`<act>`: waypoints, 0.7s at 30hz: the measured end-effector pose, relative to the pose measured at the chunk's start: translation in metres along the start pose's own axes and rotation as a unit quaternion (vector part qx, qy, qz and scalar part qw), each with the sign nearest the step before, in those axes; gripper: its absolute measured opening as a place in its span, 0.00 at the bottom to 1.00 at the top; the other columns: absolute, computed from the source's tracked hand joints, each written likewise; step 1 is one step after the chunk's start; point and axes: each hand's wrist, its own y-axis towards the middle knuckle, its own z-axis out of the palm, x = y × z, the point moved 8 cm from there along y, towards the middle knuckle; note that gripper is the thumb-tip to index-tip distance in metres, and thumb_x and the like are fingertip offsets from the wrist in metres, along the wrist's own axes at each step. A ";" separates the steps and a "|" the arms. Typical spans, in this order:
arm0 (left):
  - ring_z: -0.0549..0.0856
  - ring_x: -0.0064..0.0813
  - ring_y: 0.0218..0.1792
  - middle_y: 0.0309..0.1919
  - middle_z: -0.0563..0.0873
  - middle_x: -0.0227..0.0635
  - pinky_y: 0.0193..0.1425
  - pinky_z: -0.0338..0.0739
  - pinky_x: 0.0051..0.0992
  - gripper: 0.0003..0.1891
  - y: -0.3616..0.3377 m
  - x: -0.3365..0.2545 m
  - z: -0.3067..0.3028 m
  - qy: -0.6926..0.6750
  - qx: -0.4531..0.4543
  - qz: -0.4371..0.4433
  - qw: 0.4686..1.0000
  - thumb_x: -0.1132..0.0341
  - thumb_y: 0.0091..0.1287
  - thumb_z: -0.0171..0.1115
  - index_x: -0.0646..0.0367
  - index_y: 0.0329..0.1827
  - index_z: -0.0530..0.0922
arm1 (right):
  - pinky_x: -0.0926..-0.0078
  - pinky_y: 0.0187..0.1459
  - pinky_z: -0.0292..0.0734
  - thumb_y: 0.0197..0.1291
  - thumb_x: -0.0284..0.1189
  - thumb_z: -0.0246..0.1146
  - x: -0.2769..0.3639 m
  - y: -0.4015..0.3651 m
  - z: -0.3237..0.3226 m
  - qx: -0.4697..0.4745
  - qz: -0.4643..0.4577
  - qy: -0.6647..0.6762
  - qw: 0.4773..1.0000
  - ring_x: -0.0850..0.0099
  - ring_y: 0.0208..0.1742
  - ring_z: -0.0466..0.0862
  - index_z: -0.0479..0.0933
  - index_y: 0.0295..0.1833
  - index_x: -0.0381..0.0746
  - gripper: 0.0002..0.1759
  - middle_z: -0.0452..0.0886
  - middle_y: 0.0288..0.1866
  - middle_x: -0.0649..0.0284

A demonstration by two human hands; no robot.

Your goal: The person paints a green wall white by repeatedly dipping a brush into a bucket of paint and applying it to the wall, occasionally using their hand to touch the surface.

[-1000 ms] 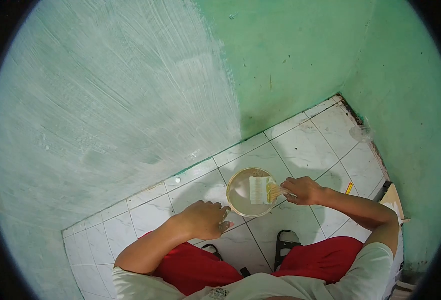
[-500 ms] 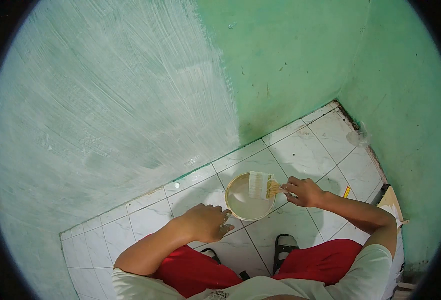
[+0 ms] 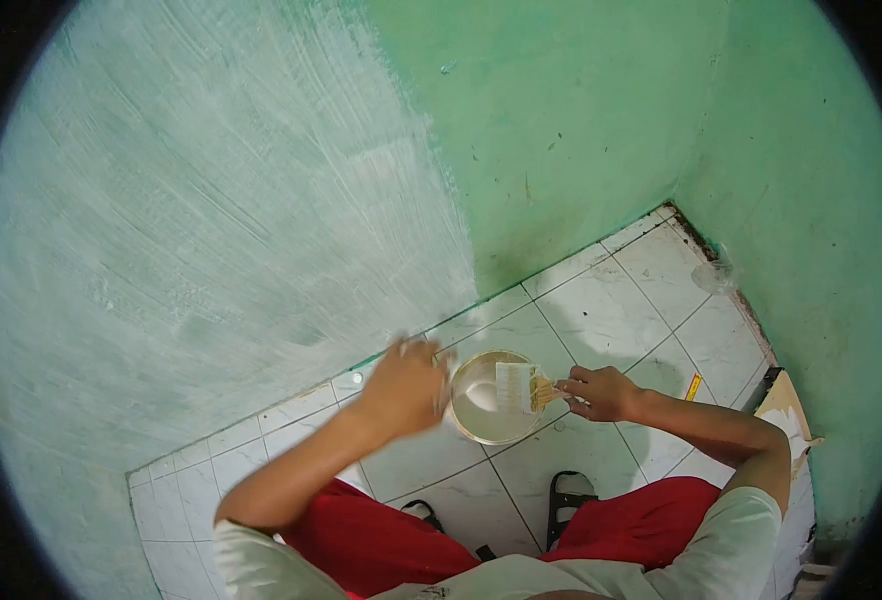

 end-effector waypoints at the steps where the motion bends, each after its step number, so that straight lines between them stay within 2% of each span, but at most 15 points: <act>1: 0.74 0.54 0.69 0.63 0.79 0.56 0.73 0.66 0.52 0.30 0.019 0.005 -0.024 0.072 -0.063 -0.002 0.995 0.55 0.66 0.66 0.64 0.67 0.75 | 0.61 0.29 0.83 0.63 0.33 0.66 -0.002 -0.001 0.002 0.004 0.001 0.002 1.000 0.59 0.27 0.83 0.76 0.63 0.43 0.22 0.77 0.44 0.59; 2: 0.68 0.55 0.75 0.70 0.74 0.57 0.78 0.60 0.53 0.34 0.042 0.010 -0.054 0.143 -0.124 -0.003 0.982 0.54 0.66 0.67 0.64 0.71 0.72 | 0.61 0.29 0.82 0.63 0.33 0.66 -0.003 -0.002 0.004 0.009 0.002 0.006 1.000 0.59 0.27 0.83 0.76 0.63 0.43 0.22 0.78 0.44 0.59; 4: 0.54 0.55 0.83 0.80 0.59 0.58 0.84 0.49 0.54 0.42 0.084 0.015 -0.108 0.229 -0.183 -0.020 0.956 0.53 0.65 0.68 0.62 0.80 0.63 | 0.61 0.29 0.82 0.63 0.33 0.66 -0.004 -0.001 0.004 0.007 -0.005 0.010 1.000 0.59 0.27 0.83 0.76 0.63 0.43 0.23 0.78 0.43 0.59; 6: 0.50 0.53 0.84 0.82 0.55 0.58 0.85 0.46 0.53 0.46 0.123 0.027 -0.143 0.315 -0.224 -0.052 0.921 0.50 0.65 0.67 0.60 0.83 0.57 | 0.60 0.29 0.82 0.63 0.33 0.66 -0.006 0.000 0.004 0.004 -0.012 0.014 1.000 0.59 0.27 0.83 0.76 0.63 0.43 0.23 0.78 0.42 0.59; 9: 0.48 0.51 0.85 0.83 0.53 0.58 0.86 0.42 0.52 0.48 0.168 0.055 -0.171 0.376 -0.244 -0.094 0.889 0.47 0.66 0.66 0.60 0.84 0.54 | 0.60 0.29 0.82 0.63 0.33 0.66 -0.008 0.003 0.005 -0.023 -0.028 0.032 0.999 0.59 0.26 0.83 0.76 0.63 0.43 0.23 0.78 0.41 0.59; 11: 0.45 0.49 0.86 0.83 0.51 0.58 0.86 0.39 0.49 0.49 0.181 0.075 -0.185 0.424 -0.234 -0.159 0.860 0.45 0.66 0.64 0.60 0.84 0.53 | 0.60 0.28 0.82 0.63 0.33 0.66 -0.011 0.005 0.007 -0.017 -0.021 0.034 0.999 0.59 0.26 0.83 0.76 0.64 0.43 0.23 0.78 0.42 0.59; 15: 0.43 0.46 0.86 0.84 0.49 0.54 0.87 0.38 0.46 0.50 0.189 0.082 -0.167 0.409 -0.207 -0.132 0.879 0.46 0.66 0.65 0.60 0.85 0.51 | 0.59 0.28 0.82 0.63 0.33 0.66 -0.016 0.003 0.011 -0.011 -0.016 0.047 0.999 0.59 0.26 0.83 0.77 0.64 0.43 0.24 0.78 0.42 0.59; 17: 0.45 0.43 0.86 0.85 0.50 0.50 0.88 0.38 0.42 0.46 0.192 0.074 -0.149 0.414 -0.136 -0.058 0.898 0.48 0.68 0.61 0.58 0.85 0.51 | 0.59 0.29 0.82 0.63 0.33 0.65 -0.017 0.001 0.012 -0.016 -0.018 0.044 0.999 0.58 0.25 0.83 0.76 0.65 0.44 0.24 0.78 0.42 0.59; 21: 0.46 0.41 0.86 0.85 0.51 0.48 0.88 0.39 0.42 0.49 0.194 0.079 -0.176 0.446 -0.154 -0.083 0.878 0.48 0.67 0.64 0.59 0.85 0.50 | 0.59 0.29 0.82 0.64 0.33 0.64 -0.020 -0.001 0.013 -0.006 -0.007 0.052 0.999 0.58 0.26 0.83 0.77 0.65 0.44 0.23 0.78 0.43 0.58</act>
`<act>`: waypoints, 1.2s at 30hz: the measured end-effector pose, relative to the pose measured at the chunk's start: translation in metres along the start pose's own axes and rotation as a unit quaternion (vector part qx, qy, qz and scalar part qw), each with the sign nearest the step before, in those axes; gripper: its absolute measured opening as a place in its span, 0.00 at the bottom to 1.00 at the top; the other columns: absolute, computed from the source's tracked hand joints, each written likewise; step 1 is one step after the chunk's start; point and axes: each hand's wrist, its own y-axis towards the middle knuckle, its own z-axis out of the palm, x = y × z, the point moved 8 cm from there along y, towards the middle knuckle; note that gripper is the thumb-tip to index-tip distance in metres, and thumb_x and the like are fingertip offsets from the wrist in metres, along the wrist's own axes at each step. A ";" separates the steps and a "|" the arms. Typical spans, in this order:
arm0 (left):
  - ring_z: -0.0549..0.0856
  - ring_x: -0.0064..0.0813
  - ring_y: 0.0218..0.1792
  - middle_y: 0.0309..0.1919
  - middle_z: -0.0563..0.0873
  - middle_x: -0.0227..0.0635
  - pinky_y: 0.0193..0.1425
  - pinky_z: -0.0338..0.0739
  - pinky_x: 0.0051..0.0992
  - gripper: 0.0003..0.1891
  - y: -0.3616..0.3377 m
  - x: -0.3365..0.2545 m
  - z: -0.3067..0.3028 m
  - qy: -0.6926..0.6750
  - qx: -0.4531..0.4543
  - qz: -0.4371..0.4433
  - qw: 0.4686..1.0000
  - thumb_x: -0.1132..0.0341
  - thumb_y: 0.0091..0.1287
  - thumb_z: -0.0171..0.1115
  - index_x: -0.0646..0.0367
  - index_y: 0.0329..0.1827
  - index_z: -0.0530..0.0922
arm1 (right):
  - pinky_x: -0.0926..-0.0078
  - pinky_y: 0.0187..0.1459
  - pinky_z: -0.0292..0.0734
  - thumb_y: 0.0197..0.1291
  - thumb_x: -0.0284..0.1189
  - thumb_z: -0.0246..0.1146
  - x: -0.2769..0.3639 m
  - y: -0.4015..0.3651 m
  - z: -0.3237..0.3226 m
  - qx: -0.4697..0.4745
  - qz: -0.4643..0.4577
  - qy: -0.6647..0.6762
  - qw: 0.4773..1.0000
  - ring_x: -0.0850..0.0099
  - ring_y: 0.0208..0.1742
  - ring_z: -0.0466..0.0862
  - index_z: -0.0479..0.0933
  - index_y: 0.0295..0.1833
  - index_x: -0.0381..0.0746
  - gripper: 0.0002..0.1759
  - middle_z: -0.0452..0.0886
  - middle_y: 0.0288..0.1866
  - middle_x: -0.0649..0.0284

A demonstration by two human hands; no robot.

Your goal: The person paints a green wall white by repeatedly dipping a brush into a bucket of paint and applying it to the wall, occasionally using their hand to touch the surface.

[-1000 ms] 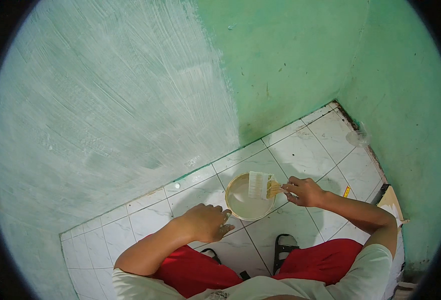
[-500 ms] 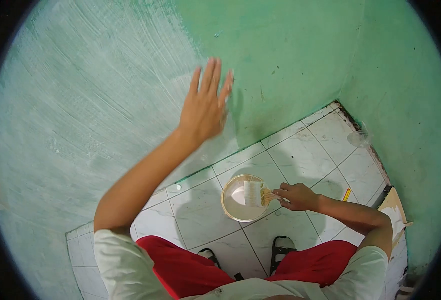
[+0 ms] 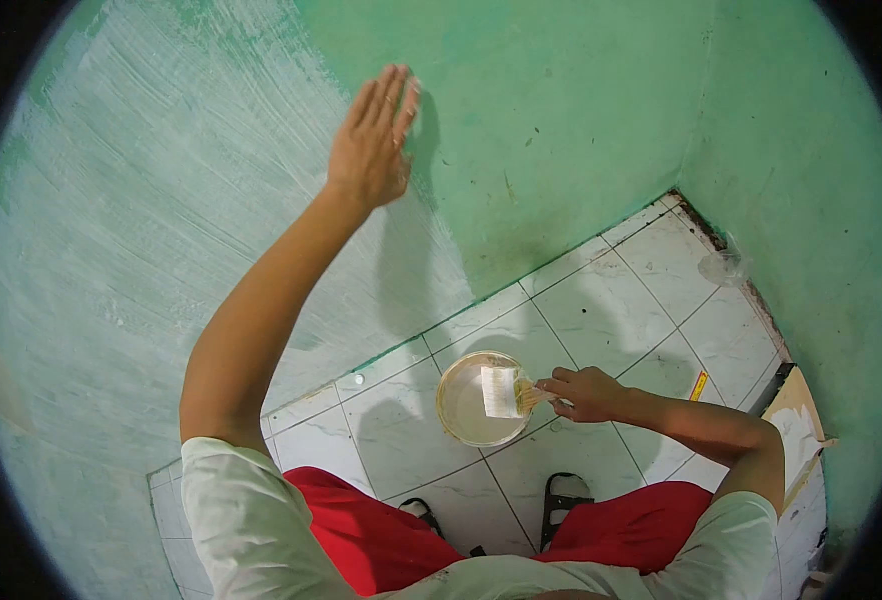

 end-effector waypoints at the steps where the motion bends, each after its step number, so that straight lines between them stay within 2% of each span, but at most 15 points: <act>1: 0.47 0.41 0.86 0.85 0.51 0.48 0.88 0.38 0.41 0.49 0.003 0.012 -0.007 -0.021 -0.038 -0.037 0.998 0.48 0.67 0.64 0.59 0.85 0.50 | 0.59 0.30 0.82 0.64 0.34 0.64 0.000 0.000 0.000 0.004 0.004 0.001 1.000 0.58 0.27 0.83 0.76 0.65 0.44 0.23 0.78 0.43 0.58; 3: 0.48 0.41 0.86 0.85 0.51 0.47 0.88 0.38 0.41 0.48 0.003 0.016 -0.014 -0.043 -0.075 -0.072 0.994 0.48 0.67 0.64 0.58 0.85 0.50 | 0.58 0.31 0.83 0.65 0.34 0.64 0.002 0.000 0.000 0.008 0.010 0.005 1.000 0.57 0.27 0.84 0.76 0.66 0.44 0.24 0.78 0.44 0.58; 9: 0.48 0.40 0.86 0.85 0.52 0.47 0.87 0.39 0.41 0.47 0.004 -0.020 0.005 0.031 0.008 0.049 0.998 0.51 0.68 0.61 0.57 0.85 0.50 | 0.56 0.37 0.84 0.65 0.35 0.64 0.000 0.005 0.001 0.054 0.041 0.016 0.998 0.55 0.33 0.85 0.73 0.69 0.44 0.27 0.79 0.47 0.56; 11: 0.48 0.40 0.86 0.84 0.53 0.46 0.88 0.38 0.41 0.47 0.011 0.010 -0.010 0.010 -0.051 -0.073 0.996 0.52 0.68 0.60 0.54 0.86 0.46 | 0.56 0.38 0.83 0.65 0.35 0.64 0.002 0.004 0.000 0.057 0.030 0.018 0.998 0.54 0.34 0.85 0.73 0.70 0.44 0.27 0.79 0.49 0.55; 15: 0.48 0.40 0.86 0.85 0.53 0.45 0.88 0.38 0.41 0.47 0.007 -0.006 -0.007 0.024 0.013 -0.077 0.997 0.53 0.69 0.58 0.53 0.87 0.44 | 0.56 0.38 0.83 0.64 0.34 0.64 -0.001 0.003 0.005 0.046 0.042 0.018 0.998 0.54 0.34 0.85 0.73 0.70 0.44 0.28 0.79 0.49 0.56; 17: 0.48 0.41 0.86 0.85 0.52 0.46 0.88 0.38 0.41 0.47 0.002 -0.038 0.004 0.048 0.041 0.075 0.995 0.53 0.68 0.59 0.56 0.86 0.44 | 0.55 0.39 0.83 0.63 0.34 0.65 -0.002 0.003 0.006 0.051 0.046 0.020 0.997 0.54 0.34 0.85 0.73 0.70 0.44 0.29 0.78 0.49 0.55; 19: 0.48 0.41 0.86 0.84 0.53 0.47 0.88 0.39 0.41 0.48 0.005 -0.029 0.003 0.027 0.031 0.072 0.997 0.55 0.67 0.60 0.57 0.86 0.45 | 0.55 0.39 0.83 0.63 0.34 0.65 -0.002 0.002 0.006 0.053 0.047 0.024 0.997 0.54 0.34 0.85 0.73 0.70 0.44 0.29 0.78 0.49 0.55; 21: 0.49 0.41 0.86 0.84 0.54 0.48 0.88 0.39 0.41 0.50 0.014 0.003 -0.007 0.003 -0.007 -0.052 0.999 0.56 0.66 0.61 0.56 0.87 0.41 | 0.55 0.39 0.83 0.63 0.34 0.65 -0.001 0.001 0.006 0.057 0.048 0.030 0.997 0.54 0.34 0.85 0.73 0.70 0.44 0.29 0.78 0.48 0.55; 25: 0.49 0.41 0.85 0.84 0.54 0.49 0.88 0.39 0.40 0.51 0.015 0.006 -0.013 -0.024 -0.055 -0.104 0.993 0.56 0.65 0.61 0.56 0.87 0.41 | 0.55 0.39 0.83 0.63 0.34 0.66 -0.001 -0.001 0.007 0.059 0.051 0.026 0.997 0.54 0.35 0.85 0.72 0.70 0.44 0.29 0.78 0.48 0.55; 28: 0.49 0.45 0.85 0.83 0.53 0.54 0.88 0.41 0.42 0.49 0.004 -0.049 0.003 -0.089 0.089 0.074 0.989 0.58 0.63 0.67 0.62 0.85 0.50 | 0.55 0.39 0.83 0.63 0.34 0.65 0.001 0.000 0.006 0.061 0.050 0.023 0.997 0.54 0.35 0.85 0.72 0.70 0.45 0.29 0.78 0.48 0.55; 29: 0.49 0.45 0.85 0.83 0.53 0.54 0.88 0.41 0.42 0.49 -0.002 -0.053 0.008 -0.087 0.089 0.073 0.990 0.58 0.63 0.67 0.62 0.85 0.50 | 0.55 0.39 0.83 0.63 0.34 0.65 0.001 0.000 0.005 0.063 0.050 0.023 0.996 0.54 0.35 0.85 0.72 0.70 0.45 0.29 0.79 0.49 0.55; 31: 0.67 0.51 0.77 0.73 0.70 0.61 0.80 0.64 0.43 0.33 -0.017 -0.061 -0.008 -0.222 -0.068 0.083 0.969 0.68 0.63 0.64 0.63 0.73 0.70 | 0.55 0.39 0.83 0.64 0.34 0.65 0.001 0.000 0.004 0.059 0.049 0.019 0.997 0.54 0.35 0.85 0.72 0.70 0.45 0.29 0.79 0.48 0.56; 32: 0.67 0.51 0.77 0.73 0.70 0.61 0.80 0.64 0.43 0.33 -0.025 -0.061 -0.023 -0.222 -0.068 0.085 0.969 0.68 0.63 0.64 0.63 0.73 0.70 | 0.56 0.39 0.83 0.64 0.34 0.65 0.002 -0.001 0.004 0.056 0.048 0.016 0.997 0.55 0.34 0.85 0.72 0.70 0.46 0.28 0.79 0.48 0.56; 34: 0.84 0.56 0.53 0.48 0.84 0.59 0.58 0.80 0.45 0.13 -0.048 -0.061 -0.052 -0.393 0.100 0.084 0.910 0.75 0.62 0.63 0.64 0.50 0.82 | 0.56 0.38 0.83 0.64 0.34 0.65 0.001 -0.003 0.003 0.050 0.046 0.014 0.998 0.55 0.33 0.85 0.72 0.70 0.46 0.28 0.79 0.47 0.57; 36: 0.82 0.59 0.33 0.27 0.81 0.53 0.40 0.78 0.49 0.03 -0.096 -0.065 -0.081 -0.520 0.043 0.106 0.847 0.75 0.61 0.65 0.64 0.34 0.79 | 0.56 0.37 0.83 0.64 0.34 0.65 0.001 -0.005 0.004 0.054 0.043 0.017 0.997 0.55 0.32 0.84 0.72 0.70 0.46 0.28 0.79 0.46 0.57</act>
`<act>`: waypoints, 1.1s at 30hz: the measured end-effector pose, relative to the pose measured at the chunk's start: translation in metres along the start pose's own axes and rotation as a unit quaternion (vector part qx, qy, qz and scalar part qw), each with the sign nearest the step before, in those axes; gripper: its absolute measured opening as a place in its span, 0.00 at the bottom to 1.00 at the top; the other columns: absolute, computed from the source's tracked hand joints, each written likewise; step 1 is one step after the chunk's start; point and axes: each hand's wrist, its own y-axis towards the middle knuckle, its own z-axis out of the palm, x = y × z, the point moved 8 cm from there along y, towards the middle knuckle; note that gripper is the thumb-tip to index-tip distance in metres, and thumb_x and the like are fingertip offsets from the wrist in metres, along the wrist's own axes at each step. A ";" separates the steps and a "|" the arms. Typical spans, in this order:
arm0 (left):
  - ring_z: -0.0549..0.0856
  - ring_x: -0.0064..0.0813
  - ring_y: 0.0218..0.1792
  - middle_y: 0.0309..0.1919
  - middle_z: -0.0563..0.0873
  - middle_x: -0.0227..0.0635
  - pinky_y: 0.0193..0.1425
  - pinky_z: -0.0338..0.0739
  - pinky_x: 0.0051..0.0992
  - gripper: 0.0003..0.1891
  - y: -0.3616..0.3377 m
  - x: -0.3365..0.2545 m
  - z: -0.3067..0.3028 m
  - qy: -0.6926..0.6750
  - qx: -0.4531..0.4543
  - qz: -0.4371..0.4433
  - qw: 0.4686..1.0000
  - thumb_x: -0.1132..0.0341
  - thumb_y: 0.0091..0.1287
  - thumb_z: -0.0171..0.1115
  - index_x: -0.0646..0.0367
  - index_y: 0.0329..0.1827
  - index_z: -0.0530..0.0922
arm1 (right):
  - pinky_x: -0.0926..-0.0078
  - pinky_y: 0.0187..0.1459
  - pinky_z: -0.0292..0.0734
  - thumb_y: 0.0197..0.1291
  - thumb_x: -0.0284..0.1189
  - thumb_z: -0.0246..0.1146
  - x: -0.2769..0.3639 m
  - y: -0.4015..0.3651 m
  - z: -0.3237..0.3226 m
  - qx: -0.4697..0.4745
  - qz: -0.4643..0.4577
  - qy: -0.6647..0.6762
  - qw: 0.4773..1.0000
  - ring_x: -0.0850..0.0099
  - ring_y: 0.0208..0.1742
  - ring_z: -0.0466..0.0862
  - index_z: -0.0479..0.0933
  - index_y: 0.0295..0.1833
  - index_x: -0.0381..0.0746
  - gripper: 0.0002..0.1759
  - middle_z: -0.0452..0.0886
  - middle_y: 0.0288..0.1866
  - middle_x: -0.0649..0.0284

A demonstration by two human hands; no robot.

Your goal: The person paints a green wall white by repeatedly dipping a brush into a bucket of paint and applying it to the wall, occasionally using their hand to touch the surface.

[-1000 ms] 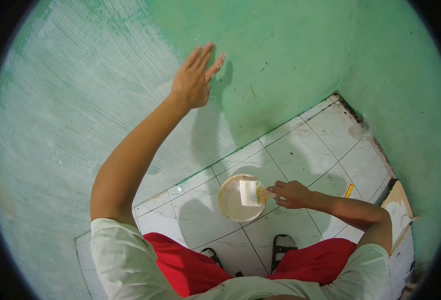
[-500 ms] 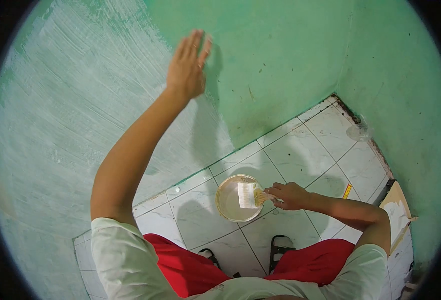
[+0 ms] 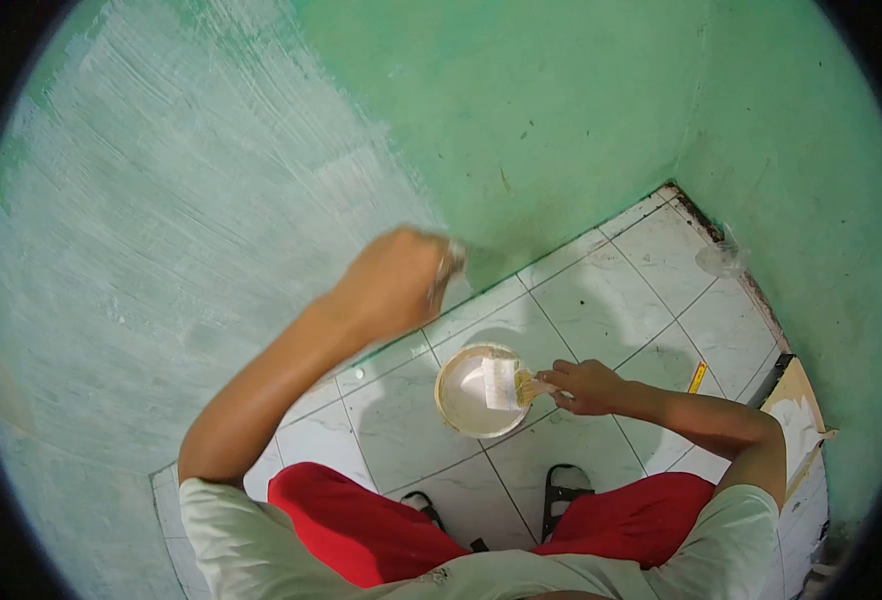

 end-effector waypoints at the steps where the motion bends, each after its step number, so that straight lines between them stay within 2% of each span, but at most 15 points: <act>1: 0.82 0.59 0.31 0.26 0.81 0.53 0.38 0.77 0.49 0.03 -0.023 -0.015 0.006 -0.041 0.054 -0.022 0.997 0.74 0.62 0.66 0.64 0.33 0.80 | 0.57 0.35 0.83 0.64 0.33 0.65 0.000 -0.001 -0.003 -0.012 -0.002 -0.013 1.000 0.56 0.31 0.84 0.73 0.70 0.46 0.28 0.78 0.46 0.58; 2: 0.82 0.58 0.30 0.25 0.81 0.52 0.37 0.76 0.49 0.04 -0.047 -0.030 0.017 -0.084 0.110 -0.044 0.989 0.73 0.63 0.67 0.63 0.32 0.80 | 0.58 0.33 0.83 0.64 0.33 0.65 0.001 -0.003 -0.005 -0.023 -0.003 -0.025 0.999 0.57 0.31 0.84 0.73 0.69 0.47 0.27 0.78 0.45 0.59; 5: 0.81 0.58 0.29 0.23 0.81 0.53 0.35 0.74 0.49 0.09 -0.103 -0.053 0.055 -0.130 0.108 -0.038 0.985 0.68 0.68 0.66 0.63 0.32 0.80 | 0.62 0.29 0.81 0.64 0.32 0.65 0.009 -0.004 -0.013 -0.048 -0.026 -0.063 0.997 0.59 0.29 0.84 0.74 0.68 0.47 0.26 0.78 0.43 0.61; 7: 0.83 0.58 0.32 0.25 0.83 0.52 0.40 0.76 0.49 0.13 -0.142 -0.039 0.108 -0.168 0.280 -0.168 0.930 0.60 0.73 0.63 0.62 0.35 0.84 | 0.65 0.26 0.80 0.64 0.31 0.65 0.016 -0.001 -0.017 -0.052 -0.033 -0.084 0.995 0.63 0.31 0.84 0.74 0.67 0.44 0.25 0.78 0.43 0.62; 8: 0.83 0.58 0.32 0.25 0.83 0.52 0.40 0.76 0.49 0.13 -0.150 -0.036 0.113 -0.178 0.280 -0.164 0.929 0.60 0.73 0.63 0.62 0.35 0.84 | 0.64 0.26 0.81 0.64 0.31 0.65 0.019 0.000 -0.018 -0.069 -0.043 -0.091 0.993 0.64 0.33 0.85 0.74 0.67 0.41 0.25 0.78 0.43 0.63; 10: 0.85 0.57 0.37 0.31 0.87 0.53 0.46 0.78 0.49 0.16 -0.186 -0.021 0.139 -0.074 0.434 -0.220 0.870 0.57 0.75 0.59 0.60 0.38 0.86 | 0.65 0.29 0.82 0.64 0.29 0.65 0.023 -0.002 -0.022 -0.079 -0.057 -0.114 0.989 0.66 0.37 0.86 0.72 0.68 0.35 0.27 0.79 0.43 0.63; 13: 0.86 0.57 0.42 0.35 0.88 0.53 0.49 0.79 0.49 0.12 -0.192 -0.013 0.145 -0.120 0.426 -0.219 0.870 0.62 0.74 0.59 0.60 0.41 0.87 | 0.65 0.32 0.83 0.63 0.29 0.65 0.022 0.000 -0.017 -0.015 -0.025 -0.155 0.988 0.64 0.36 0.86 0.73 0.68 0.36 0.27 0.79 0.43 0.62; 14: 0.86 0.57 0.44 0.37 0.89 0.52 0.51 0.79 0.48 0.10 -0.187 -0.018 0.142 -0.142 0.411 -0.153 0.887 0.70 0.68 0.58 0.60 0.45 0.86 | 0.65 0.32 0.83 0.63 0.29 0.65 0.025 -0.001 -0.019 -0.014 -0.021 -0.158 0.987 0.64 0.36 0.86 0.73 0.68 0.36 0.27 0.79 0.43 0.62; 17: 0.87 0.56 0.46 0.40 0.89 0.51 0.52 0.79 0.48 0.15 -0.183 -0.023 0.142 -0.214 0.367 -0.098 0.900 0.76 0.61 0.57 0.59 0.49 0.86 | 0.64 0.34 0.84 0.63 0.28 0.65 0.028 -0.003 -0.028 -0.028 0.021 -0.109 0.993 0.62 0.38 0.86 0.73 0.68 0.36 0.27 0.80 0.44 0.60; 20: 0.88 0.53 0.47 0.42 0.90 0.49 0.53 0.80 0.47 0.19 -0.182 -0.030 0.135 -0.172 0.409 -0.097 0.891 0.77 0.57 0.58 0.58 0.51 0.85 | 0.64 0.35 0.84 0.63 0.29 0.66 0.035 -0.003 -0.029 -0.048 0.027 -0.083 0.995 0.61 0.38 0.86 0.73 0.68 0.36 0.28 0.80 0.46 0.60; 22: 0.88 0.52 0.48 0.43 0.90 0.49 0.53 0.80 0.46 0.18 -0.186 -0.032 0.138 -0.183 0.405 -0.087 0.891 0.77 0.57 0.58 0.57 0.50 0.85 | 0.64 0.30 0.81 0.61 0.28 0.69 0.046 0.000 -0.039 -0.102 0.027 -0.059 0.993 0.60 0.31 0.84 0.77 0.63 0.36 0.24 0.80 0.40 0.57; 26: 0.88 0.52 0.48 0.41 0.90 0.48 0.53 0.80 0.44 0.16 -0.193 -0.039 0.145 -0.200 0.419 -0.047 0.884 0.74 0.58 0.60 0.57 0.48 0.86 | 0.64 0.32 0.81 0.62 0.28 0.67 0.067 0.012 -0.067 -0.131 0.046 -0.049 0.989 0.59 0.34 0.84 0.75 0.66 0.37 0.26 0.80 0.42 0.60; 29: 0.88 0.51 0.46 0.40 0.90 0.47 0.51 0.80 0.45 0.12 -0.195 -0.040 0.156 -0.218 0.420 -0.019 0.881 0.72 0.59 0.61 0.59 0.46 0.86 | 0.65 0.32 0.79 0.63 0.25 0.67 0.085 0.042 -0.125 -0.211 0.048 -0.019 0.976 0.59 0.33 0.83 0.77 0.64 0.37 0.23 0.80 0.41 0.58; 31: 0.88 0.50 0.46 0.40 0.90 0.47 0.49 0.81 0.44 0.11 -0.191 -0.034 0.175 -0.215 0.419 -0.016 0.882 0.70 0.60 0.63 0.60 0.45 0.85 | 0.66 0.33 0.78 0.63 0.23 0.66 0.105 0.063 -0.183 -0.339 0.012 -0.019 0.940 0.59 0.30 0.81 0.78 0.63 0.37 0.21 0.81 0.41 0.56; 33: 0.90 0.46 0.38 0.29 0.90 0.45 0.43 0.83 0.43 0.11 -0.186 -0.036 0.184 -0.221 0.415 0.021 0.883 0.62 0.66 0.65 0.62 0.36 0.86 | 0.68 0.33 0.78 0.65 0.24 0.65 0.124 0.087 -0.242 -0.430 -0.034 -0.041 0.901 0.62 0.28 0.81 0.78 0.63 0.38 0.20 0.83 0.43 0.56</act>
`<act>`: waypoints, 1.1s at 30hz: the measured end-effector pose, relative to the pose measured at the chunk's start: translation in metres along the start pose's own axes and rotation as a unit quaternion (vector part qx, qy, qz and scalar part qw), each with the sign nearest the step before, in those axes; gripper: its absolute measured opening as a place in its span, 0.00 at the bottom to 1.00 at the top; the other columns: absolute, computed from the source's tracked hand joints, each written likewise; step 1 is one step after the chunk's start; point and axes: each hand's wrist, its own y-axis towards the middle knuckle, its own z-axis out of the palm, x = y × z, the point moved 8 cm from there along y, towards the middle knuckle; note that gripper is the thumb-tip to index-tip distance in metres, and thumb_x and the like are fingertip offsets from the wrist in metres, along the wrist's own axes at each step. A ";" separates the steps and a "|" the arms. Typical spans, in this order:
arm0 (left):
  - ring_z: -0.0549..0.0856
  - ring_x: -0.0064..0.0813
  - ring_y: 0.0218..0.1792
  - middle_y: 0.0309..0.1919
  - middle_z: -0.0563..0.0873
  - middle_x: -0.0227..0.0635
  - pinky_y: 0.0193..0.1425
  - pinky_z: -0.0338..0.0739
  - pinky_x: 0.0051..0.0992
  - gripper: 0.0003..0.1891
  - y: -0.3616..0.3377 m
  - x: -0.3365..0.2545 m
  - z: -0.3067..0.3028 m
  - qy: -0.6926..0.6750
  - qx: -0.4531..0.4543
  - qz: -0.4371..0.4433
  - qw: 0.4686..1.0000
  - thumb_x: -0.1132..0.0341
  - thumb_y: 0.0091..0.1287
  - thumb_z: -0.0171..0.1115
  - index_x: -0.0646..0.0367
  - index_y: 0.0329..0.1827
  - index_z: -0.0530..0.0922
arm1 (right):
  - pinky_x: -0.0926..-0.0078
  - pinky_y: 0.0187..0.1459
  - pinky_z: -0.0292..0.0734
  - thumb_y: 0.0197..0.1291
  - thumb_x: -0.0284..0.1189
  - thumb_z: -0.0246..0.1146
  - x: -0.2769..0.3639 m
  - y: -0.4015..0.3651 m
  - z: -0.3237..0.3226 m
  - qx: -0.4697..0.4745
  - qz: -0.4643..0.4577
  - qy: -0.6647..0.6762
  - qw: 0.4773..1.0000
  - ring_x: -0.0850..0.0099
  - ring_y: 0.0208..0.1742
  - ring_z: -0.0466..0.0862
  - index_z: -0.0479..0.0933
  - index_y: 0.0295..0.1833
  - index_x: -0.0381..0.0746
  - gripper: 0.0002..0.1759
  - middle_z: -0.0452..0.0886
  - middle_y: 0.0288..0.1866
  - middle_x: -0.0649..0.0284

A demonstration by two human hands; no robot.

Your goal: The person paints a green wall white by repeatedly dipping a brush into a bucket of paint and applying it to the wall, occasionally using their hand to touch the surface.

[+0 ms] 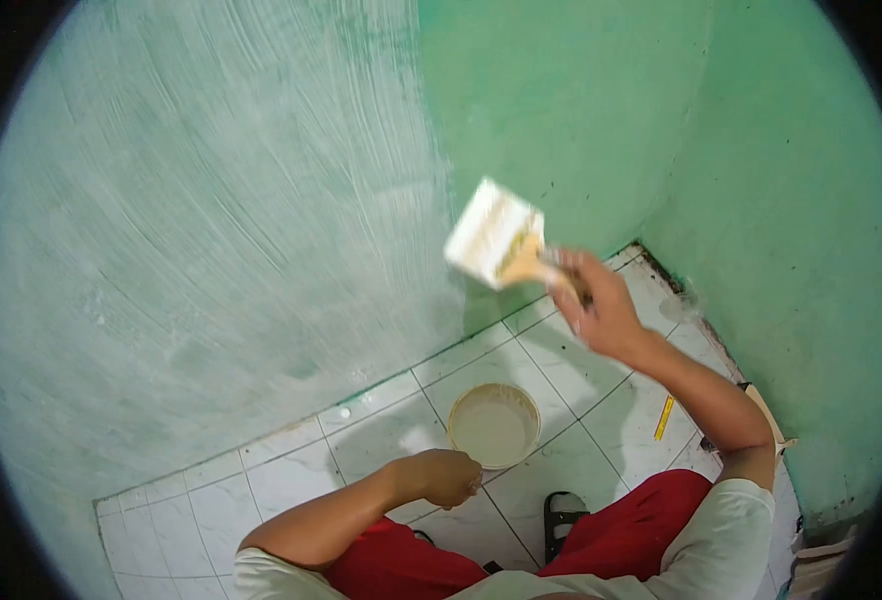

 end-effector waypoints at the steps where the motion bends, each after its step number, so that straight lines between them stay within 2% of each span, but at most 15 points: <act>1: 0.90 0.46 0.38 0.29 0.90 0.45 0.43 0.83 0.43 0.11 0.003 -0.002 -0.003 0.007 -0.002 0.000 1.000 0.62 0.66 0.65 0.62 0.36 0.86 | 0.68 0.33 0.78 0.66 0.24 0.65 0.013 0.032 -0.011 -0.054 -0.029 0.002 0.998 0.63 0.27 0.81 0.77 0.64 0.38 0.20 0.83 0.42 0.56; 3: 0.92 0.40 0.34 0.22 0.90 0.39 0.41 0.84 0.40 0.17 0.006 0.006 -0.004 0.050 0.037 -0.071 0.996 0.56 0.71 0.62 0.63 0.37 0.87 | 0.77 0.33 0.74 0.71 0.24 0.63 0.029 0.089 -0.030 -0.055 0.072 0.061 0.994 0.80 0.31 0.75 0.75 0.66 0.36 0.20 0.79 0.38 0.63; 5: 0.92 0.38 0.33 0.21 0.89 0.37 0.41 0.84 0.39 0.19 0.008 0.007 -0.008 0.047 0.024 -0.089 0.995 0.53 0.73 0.60 0.62 0.38 0.87 | 0.68 0.33 0.76 0.68 0.26 0.62 0.043 0.139 -0.047 -0.102 0.072 0.057 0.991 0.68 0.28 0.81 0.75 0.64 0.38 0.19 0.83 0.32 0.55; 7: 0.92 0.33 0.29 0.18 0.88 0.34 0.41 0.85 0.36 0.24 0.015 0.017 -0.005 0.049 0.000 -0.087 0.995 0.47 0.75 0.56 0.61 0.39 0.88 | 0.68 0.33 0.76 0.68 0.26 0.62 0.053 0.180 -0.056 -0.140 0.055 0.051 0.987 0.68 0.28 0.81 0.75 0.63 0.38 0.19 0.83 0.32 0.55; 11: 0.92 0.33 0.28 0.18 0.88 0.34 0.41 0.85 0.36 0.24 0.018 0.021 -0.003 0.068 -0.011 -0.101 0.993 0.47 0.75 0.57 0.60 0.38 0.88 | 0.67 0.32 0.76 0.68 0.28 0.63 0.051 0.219 -0.048 -0.210 0.042 0.053 0.975 0.67 0.27 0.81 0.75 0.59 0.38 0.15 0.83 0.31 0.54; 12: 0.91 0.33 0.27 0.18 0.88 0.34 0.41 0.85 0.37 0.23 0.017 0.020 -0.004 0.072 -0.008 -0.097 0.993 0.48 0.74 0.57 0.61 0.38 0.88 | 0.67 0.32 0.76 0.68 0.28 0.63 0.047 0.219 -0.035 -0.209 0.044 0.052 0.976 0.67 0.27 0.81 0.75 0.59 0.38 0.15 0.83 0.31 0.54; 14: 0.91 0.33 0.27 0.18 0.88 0.34 0.41 0.85 0.37 0.23 0.017 0.018 -0.001 0.075 -0.005 -0.094 0.993 0.48 0.74 0.58 0.61 0.39 0.88 | 0.75 0.30 0.69 0.71 0.28 0.63 0.022 0.212 -0.005 -0.234 0.077 0.097 0.964 0.81 0.29 0.72 0.76 0.56 0.37 0.12 0.78 0.32 0.63; 16: 0.91 0.36 0.29 0.20 0.88 0.36 0.42 0.85 0.39 0.22 0.016 0.013 0.003 0.067 -0.007 -0.080 0.995 0.49 0.73 0.60 0.61 0.40 0.88 | 0.74 0.31 0.70 0.71 0.28 0.63 -0.005 0.190 0.032 -0.271 0.040 0.103 0.956 0.80 0.30 0.72 0.73 0.49 0.36 0.09 0.76 0.30 0.62; 20: 0.92 0.41 0.37 0.29 0.91 0.40 0.46 0.85 0.41 0.21 0.012 0.008 0.004 0.083 -0.012 -0.079 0.993 0.49 0.72 0.62 0.60 0.43 0.89 | 0.75 0.31 0.69 0.72 0.29 0.62 -0.046 0.110 0.100 -0.197 0.160 0.148 0.956 0.80 0.30 0.70 0.71 0.45 0.35 0.09 0.74 0.29 0.63; 22: 0.91 0.44 0.46 0.40 0.92 0.44 0.50 0.85 0.43 0.21 0.008 0.005 0.000 0.086 -0.005 -0.080 0.993 0.48 0.72 0.63 0.59 0.45 0.89 | 0.74 0.31 0.69 0.72 0.28 0.61 -0.068 0.069 0.122 -0.161 0.186 0.123 0.961 0.80 0.30 0.70 0.71 0.45 0.34 0.08 0.74 0.29 0.62; 27: 0.90 0.46 0.50 0.46 0.91 0.45 0.53 0.84 0.45 0.22 0.012 0.005 -0.001 0.103 -0.008 -0.071 0.992 0.48 0.71 0.63 0.59 0.48 0.88 | 0.74 0.31 0.69 0.71 0.27 0.61 -0.086 -0.003 0.131 -0.067 0.243 0.127 0.959 0.79 0.30 0.70 0.72 0.47 0.35 0.08 0.75 0.28 0.61; 29: 0.90 0.46 0.50 0.47 0.91 0.45 0.53 0.84 0.45 0.22 0.014 0.003 0.001 0.110 -0.007 -0.067 0.992 0.47 0.71 0.63 0.59 0.49 0.88 | 0.74 0.31 0.69 0.71 0.27 0.62 -0.090 -0.012 0.123 -0.023 0.248 0.120 0.961 0.79 0.30 0.70 0.72 0.48 0.36 0.08 0.75 0.28 0.60; 31: 0.89 0.45 0.52 0.48 0.91 0.45 0.54 0.84 0.45 0.22 0.015 0.001 0.000 0.106 -0.020 -0.058 0.992 0.47 0.72 0.62 0.58 0.50 0.88 | 0.66 0.31 0.74 0.68 0.31 0.64 -0.094 -0.004 0.110 0.041 0.263 0.070 0.961 0.69 0.25 0.79 0.74 0.52 0.36 0.13 0.78 0.26 0.56; 32: 0.89 0.45 0.52 0.48 0.91 0.45 0.54 0.84 0.45 0.22 0.016 0.001 0.001 0.106 -0.021 -0.057 0.993 0.47 0.72 0.62 0.58 0.50 0.88 | 0.66 0.31 0.74 0.68 0.31 0.64 -0.091 0.010 0.100 0.041 0.263 0.069 0.961 0.69 0.25 0.79 0.74 0.52 0.36 0.13 0.78 0.26 0.56; 33: 0.89 0.45 0.53 0.49 0.90 0.44 0.55 0.83 0.45 0.22 0.017 0.002 0.003 0.108 -0.020 -0.058 0.992 0.47 0.72 0.62 0.58 0.50 0.88 | 0.66 0.31 0.75 0.65 0.32 0.66 -0.090 0.027 0.094 0.095 0.278 0.026 0.955 0.68 0.26 0.80 0.76 0.50 0.36 0.13 0.79 0.26 0.55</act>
